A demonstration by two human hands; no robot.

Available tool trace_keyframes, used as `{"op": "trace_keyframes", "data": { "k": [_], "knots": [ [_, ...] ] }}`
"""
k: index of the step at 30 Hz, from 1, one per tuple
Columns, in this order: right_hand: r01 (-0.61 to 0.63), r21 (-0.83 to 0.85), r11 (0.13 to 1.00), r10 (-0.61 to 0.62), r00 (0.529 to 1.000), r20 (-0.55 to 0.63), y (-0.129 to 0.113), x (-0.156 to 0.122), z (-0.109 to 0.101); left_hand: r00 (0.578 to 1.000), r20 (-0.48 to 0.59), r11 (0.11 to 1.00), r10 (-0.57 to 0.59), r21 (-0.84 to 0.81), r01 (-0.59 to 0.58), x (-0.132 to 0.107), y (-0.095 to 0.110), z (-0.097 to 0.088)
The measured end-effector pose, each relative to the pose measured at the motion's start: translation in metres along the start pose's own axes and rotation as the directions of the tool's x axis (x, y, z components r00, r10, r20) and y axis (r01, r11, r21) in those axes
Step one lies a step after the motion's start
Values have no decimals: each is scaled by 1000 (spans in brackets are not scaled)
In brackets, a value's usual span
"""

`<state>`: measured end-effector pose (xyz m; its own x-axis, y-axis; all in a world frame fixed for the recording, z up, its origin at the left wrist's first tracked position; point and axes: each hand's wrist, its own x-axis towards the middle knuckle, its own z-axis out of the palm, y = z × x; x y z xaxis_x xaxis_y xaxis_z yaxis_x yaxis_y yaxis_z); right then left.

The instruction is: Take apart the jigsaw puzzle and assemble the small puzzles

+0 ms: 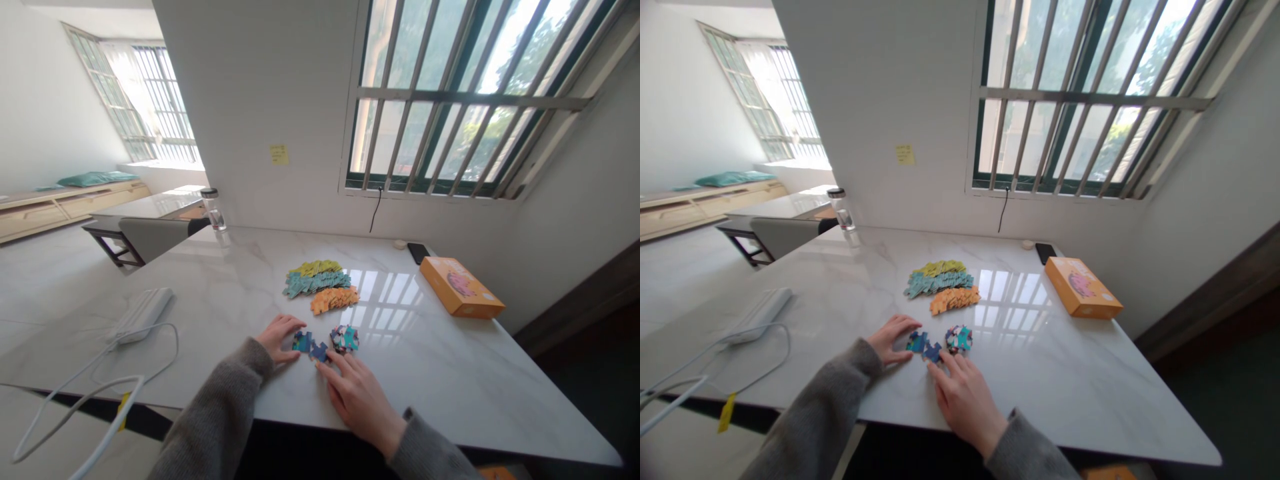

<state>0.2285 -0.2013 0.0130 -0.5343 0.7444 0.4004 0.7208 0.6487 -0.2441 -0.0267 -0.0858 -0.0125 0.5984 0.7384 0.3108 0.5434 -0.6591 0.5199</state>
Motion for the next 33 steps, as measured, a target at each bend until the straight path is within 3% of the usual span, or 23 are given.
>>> {"op": "trace_keyframes", "data": {
  "k": [7, 14, 17, 20, 25, 29, 33],
  "knots": [
    [-30, 46, 999, 25, 994, 103, 4, -2, -2, 1000, 4, 1000, -13, -26, 13, -2, 1, -6],
    [-11, 64, 998, 4, 994, 110, 3, -4, -5, 1000, -2, 1000, -17, -16, 17, -3, -2, -4],
    [-127, 64, 990, 124, 991, 56, 1, -5, 1, 1000, 2, 1000, -20, -6, 20, -3, -4, -1],
    [-319, 0, 948, 319, 948, 16, -6, -3, 9, 999, 15, 999, -37, 21, 36, -2, -5, 1],
    [-463, -60, 885, 466, 877, 113, -19, 8, 12, 999, 20, 998, -45, 35, 45, -2, -5, 4],
    [-459, -12, 888, 452, 871, 194, -17, 10, 3, 999, 15, 998, -42, 41, 41, -3, -5, 5],
    [-360, -13, 933, 357, 918, 174, -12, -2, -6, 999, 11, 998, -37, 51, 37, -3, -5, 5]
  ]
}}
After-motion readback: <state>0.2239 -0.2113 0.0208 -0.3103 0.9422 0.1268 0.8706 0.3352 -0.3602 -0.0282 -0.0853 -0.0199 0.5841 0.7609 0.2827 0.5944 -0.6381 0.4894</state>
